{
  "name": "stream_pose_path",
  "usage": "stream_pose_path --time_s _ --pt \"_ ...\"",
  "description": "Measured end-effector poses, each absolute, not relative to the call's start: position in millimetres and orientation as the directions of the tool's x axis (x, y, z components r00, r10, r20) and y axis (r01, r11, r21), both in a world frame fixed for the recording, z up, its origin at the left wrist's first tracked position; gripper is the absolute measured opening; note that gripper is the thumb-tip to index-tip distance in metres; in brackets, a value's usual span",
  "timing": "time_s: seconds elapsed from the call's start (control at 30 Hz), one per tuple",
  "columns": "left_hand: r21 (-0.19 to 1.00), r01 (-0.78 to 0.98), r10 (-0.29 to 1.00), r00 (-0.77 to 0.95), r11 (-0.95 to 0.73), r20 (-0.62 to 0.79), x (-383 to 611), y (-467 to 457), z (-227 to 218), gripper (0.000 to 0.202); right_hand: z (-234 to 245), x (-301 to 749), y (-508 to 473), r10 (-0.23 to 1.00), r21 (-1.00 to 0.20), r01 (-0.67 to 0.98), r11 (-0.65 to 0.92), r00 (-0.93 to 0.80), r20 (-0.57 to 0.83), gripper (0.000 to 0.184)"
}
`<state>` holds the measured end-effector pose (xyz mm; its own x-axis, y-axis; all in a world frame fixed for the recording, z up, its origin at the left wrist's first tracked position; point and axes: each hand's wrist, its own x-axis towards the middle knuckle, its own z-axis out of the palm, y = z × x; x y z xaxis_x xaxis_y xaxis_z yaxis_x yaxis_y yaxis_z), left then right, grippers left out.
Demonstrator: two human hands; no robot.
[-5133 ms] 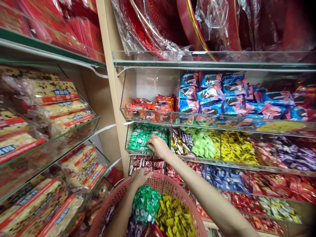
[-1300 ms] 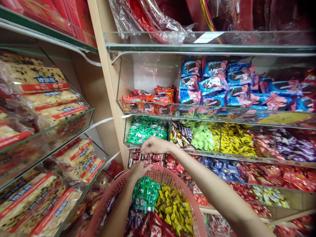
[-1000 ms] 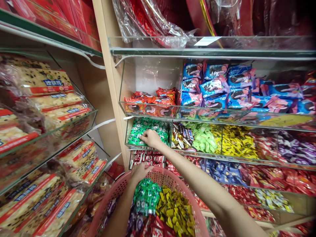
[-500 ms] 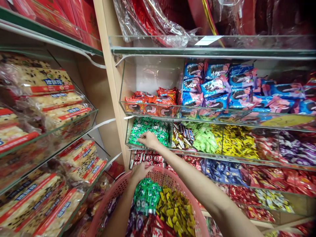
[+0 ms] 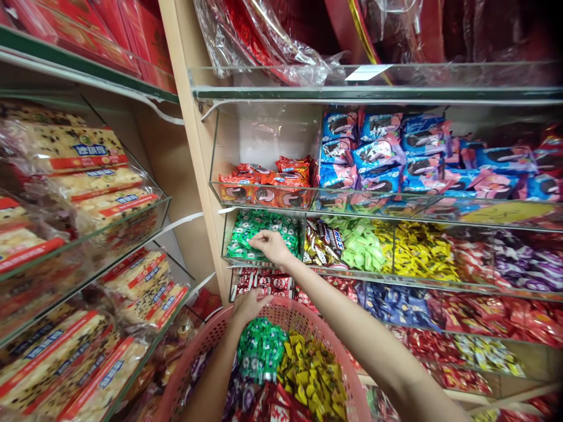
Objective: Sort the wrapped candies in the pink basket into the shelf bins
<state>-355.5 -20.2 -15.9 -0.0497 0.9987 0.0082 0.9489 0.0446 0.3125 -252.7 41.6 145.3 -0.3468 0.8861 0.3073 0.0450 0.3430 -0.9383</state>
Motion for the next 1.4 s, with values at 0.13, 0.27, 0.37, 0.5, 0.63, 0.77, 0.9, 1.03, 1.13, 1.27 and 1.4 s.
stream_pose_path --time_s 0.13,0.27,0.37,0.5,0.63,0.77,0.9,1.03,1.13,1.27,1.4 --pt "0.312 0.949 0.999 -0.045 0.045 -0.007 -355.0 -20.9 -13.4 0.057 155.2 -226.5 23.7 0.862 -0.961 -0.059 0.270 -0.430 0.268 0.020" --pt "0.328 0.942 0.997 -0.065 0.075 -0.041 -353.5 -21.5 -8.1 0.058 155.1 -200.4 1.1 0.848 -0.978 -0.081 0.192 -0.487 0.208 0.030" --pt "0.335 0.938 0.995 -0.072 0.090 -0.065 -352.1 -21.9 -4.7 0.058 147.9 -187.2 -12.1 0.844 -0.974 -0.106 0.201 -0.486 0.228 0.031" --pt "0.337 0.938 0.996 -0.071 0.087 -0.060 -351.2 -22.2 -3.2 0.058 134.8 -178.2 -20.8 0.828 -0.964 -0.114 0.240 -0.495 0.264 0.032" --pt "0.331 0.940 0.996 -0.066 0.083 -0.062 -351.5 -21.7 -4.1 0.057 127.6 -174.2 -25.9 0.812 -0.960 -0.074 0.269 -0.519 0.268 0.027" --pt "0.340 0.937 0.997 -0.062 0.077 -0.053 -351.8 -21.4 -5.5 0.056 119.4 -170.1 -33.3 0.806 -0.962 -0.053 0.270 -0.533 0.255 0.024" --pt "0.315 0.946 0.996 -0.054 0.073 -0.069 -352.0 -23.1 -4.3 0.048 91.5 -164.6 -40.2 0.813 -0.966 0.023 0.257 -0.546 0.203 0.023" --pt "0.274 0.960 0.997 -0.037 0.053 -0.061 -352.4 -23.6 -4.1 0.040 56.2 -160.6 -43.7 0.810 -0.984 0.087 0.158 -0.581 0.079 0.025" --pt "0.266 0.962 0.998 -0.047 0.054 -0.032 -352.9 -22.1 -7.5 0.047 42.4 -159.1 -45.3 0.808 -0.990 0.102 0.096 -0.589 0.018 0.026" --pt "0.264 0.963 0.999 -0.041 0.043 -0.012 -353.4 -20.9 -11.4 0.054 40.1 -157.9 -47.4 0.806 -0.993 0.091 0.072 -0.592 0.004 0.023" --pt "0.271 0.961 0.999 -0.049 0.053 -0.022 -352.7 -22.0 -10.5 0.057 41.6 -157.8 -50.6 0.804 -0.991 0.103 0.091 -0.595 0.012 0.020"
